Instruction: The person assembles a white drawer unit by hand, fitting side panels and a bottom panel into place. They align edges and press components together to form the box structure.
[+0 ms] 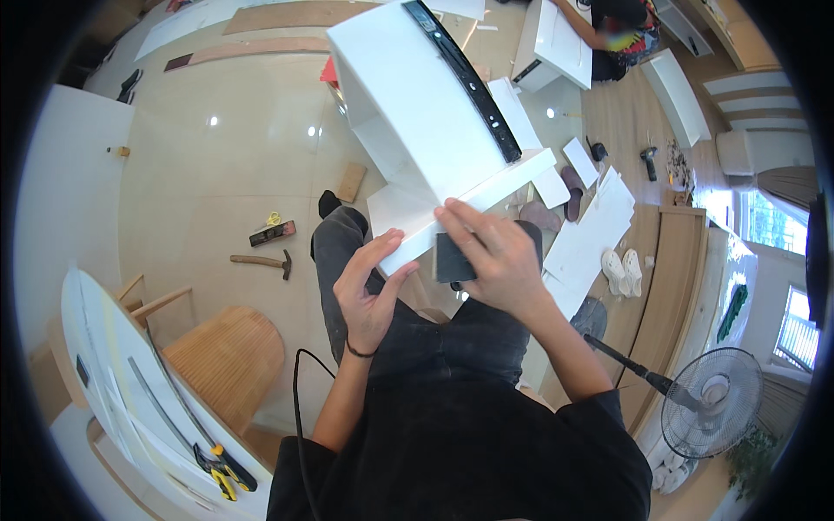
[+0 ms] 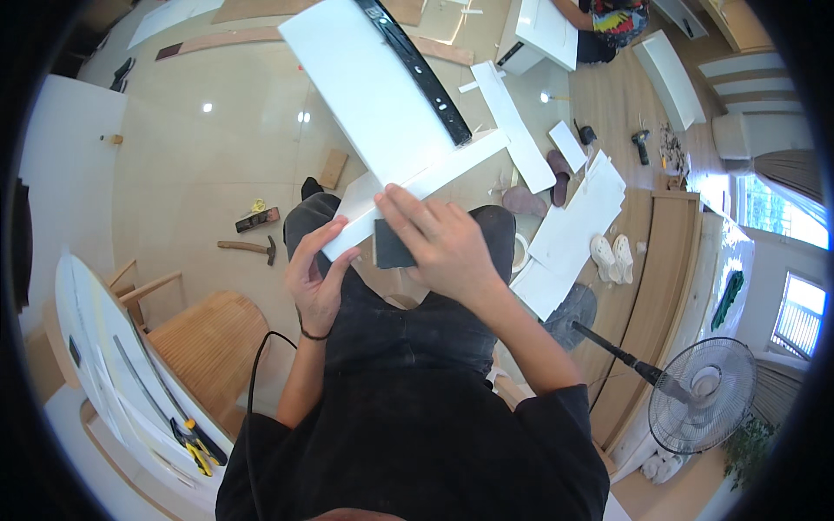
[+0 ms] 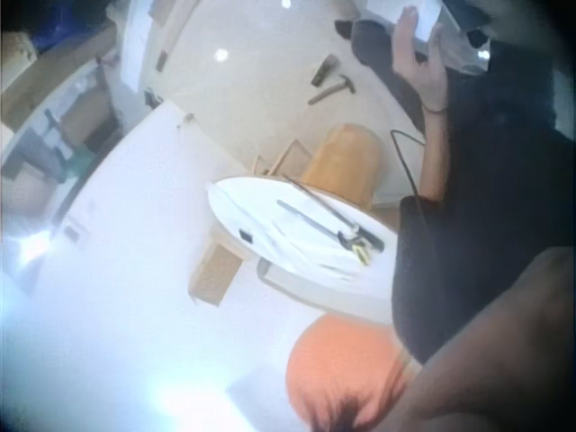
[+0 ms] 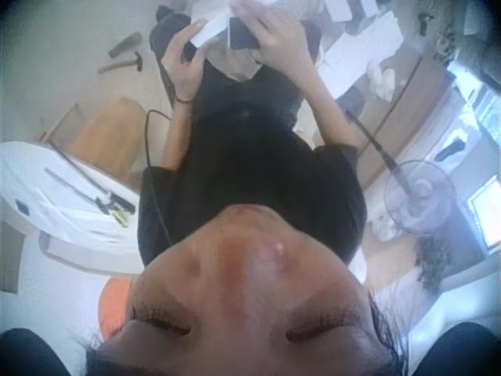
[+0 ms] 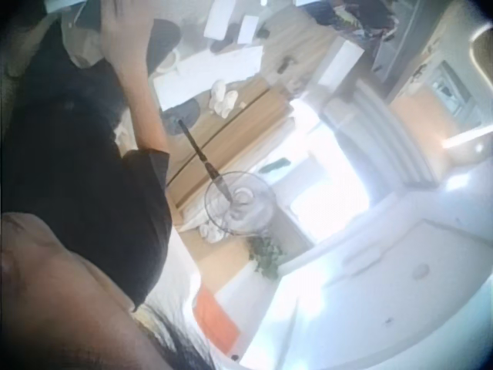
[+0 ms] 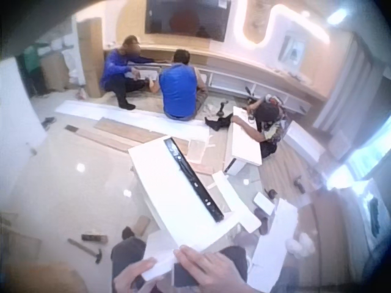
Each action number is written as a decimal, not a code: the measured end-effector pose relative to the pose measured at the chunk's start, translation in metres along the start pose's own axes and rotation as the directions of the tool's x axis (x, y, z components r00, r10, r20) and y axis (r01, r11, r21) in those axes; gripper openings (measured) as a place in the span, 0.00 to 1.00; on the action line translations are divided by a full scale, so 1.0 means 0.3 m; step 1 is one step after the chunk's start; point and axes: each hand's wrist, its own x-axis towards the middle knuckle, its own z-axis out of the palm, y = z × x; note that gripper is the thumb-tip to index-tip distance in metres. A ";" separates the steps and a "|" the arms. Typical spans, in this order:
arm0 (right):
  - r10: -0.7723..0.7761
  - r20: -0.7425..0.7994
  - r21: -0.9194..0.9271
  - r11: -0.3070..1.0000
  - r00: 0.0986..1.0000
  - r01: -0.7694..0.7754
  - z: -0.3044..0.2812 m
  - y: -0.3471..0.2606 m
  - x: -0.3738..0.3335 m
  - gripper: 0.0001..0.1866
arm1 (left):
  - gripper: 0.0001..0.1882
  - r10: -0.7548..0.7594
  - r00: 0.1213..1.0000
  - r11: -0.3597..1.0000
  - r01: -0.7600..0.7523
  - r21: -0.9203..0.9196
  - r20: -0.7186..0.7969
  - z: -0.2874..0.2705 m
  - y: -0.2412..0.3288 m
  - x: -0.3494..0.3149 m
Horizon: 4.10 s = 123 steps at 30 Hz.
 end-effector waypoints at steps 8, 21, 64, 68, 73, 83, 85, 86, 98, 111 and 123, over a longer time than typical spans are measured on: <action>-0.130 0.007 0.002 0.991 0.991 0.130 0.005 -0.085 -0.002 0.47 | 0.18 0.016 0.985 0.983 -0.047 -0.180 -0.170 0.038 -0.047 -0.025; 0.876 -0.216 0.767 0.425 0.431 -0.480 0.092 0.315 -0.289 0.23 | 0.20 0.198 0.954 0.782 -0.293 0.551 0.226 -0.019 0.086 0.078; 0.130 0.192 -0.195 0.976 0.973 -0.092 -0.041 0.054 0.497 0.27 | 0.07 0.101 0.969 0.657 -0.235 0.717 0.225 0.159 0.057 0.215; 0.214 0.209 -0.266 0.952 0.954 -0.155 -0.024 0.035 0.462 0.24 | 0.06 0.097 0.974 0.666 -0.217 0.713 0.206 0.155 0.068 0.214; 0.213 0.094 -0.298 0.938 0.973 -0.176 0.014 0.024 0.528 0.23 | 0.08 0.093 0.977 0.675 -0.204 0.709 0.192 0.154 0.071 0.214; 0.207 -0.005 -0.270 0.942 0.978 -0.200 0.038 0.036 0.594 0.25 | 0.08 0.056 0.980 0.668 -0.181 0.722 0.194 0.180 0.072 0.180; 0.184 -0.048 -0.276 0.942 0.982 -0.190 0.048 0.039 0.642 0.25 | 0.08 0.069 0.979 0.643 -0.192 0.741 0.194 0.186 0.073 0.165; 0.181 -0.062 -0.304 0.933 0.981 -0.192 0.054 0.045 0.682 0.26 | 0.08 0.069 0.976 0.625 -0.204 0.753 0.207 0.188 0.074 0.159; 0.189 -0.088 -0.323 0.924 0.978 -0.207 0.069 0.063 0.693 0.32 | 0.10 0.075 0.973 0.605 -0.218 0.766 0.218 0.203 0.067 0.127; 0.069 -0.207 -0.411 0.899 0.976 -0.151 0.136 0.086 0.923 0.27 | 0.10 0.109 0.976 0.588 -0.218 0.779 0.191 0.189 0.062 0.141; 0.429 -0.298 -0.182 0.852 0.853 -0.491 -0.165 0.156 0.519 0.40 | 0.11 0.025 0.965 0.606 -0.221 0.764 0.260 0.212 0.079 0.070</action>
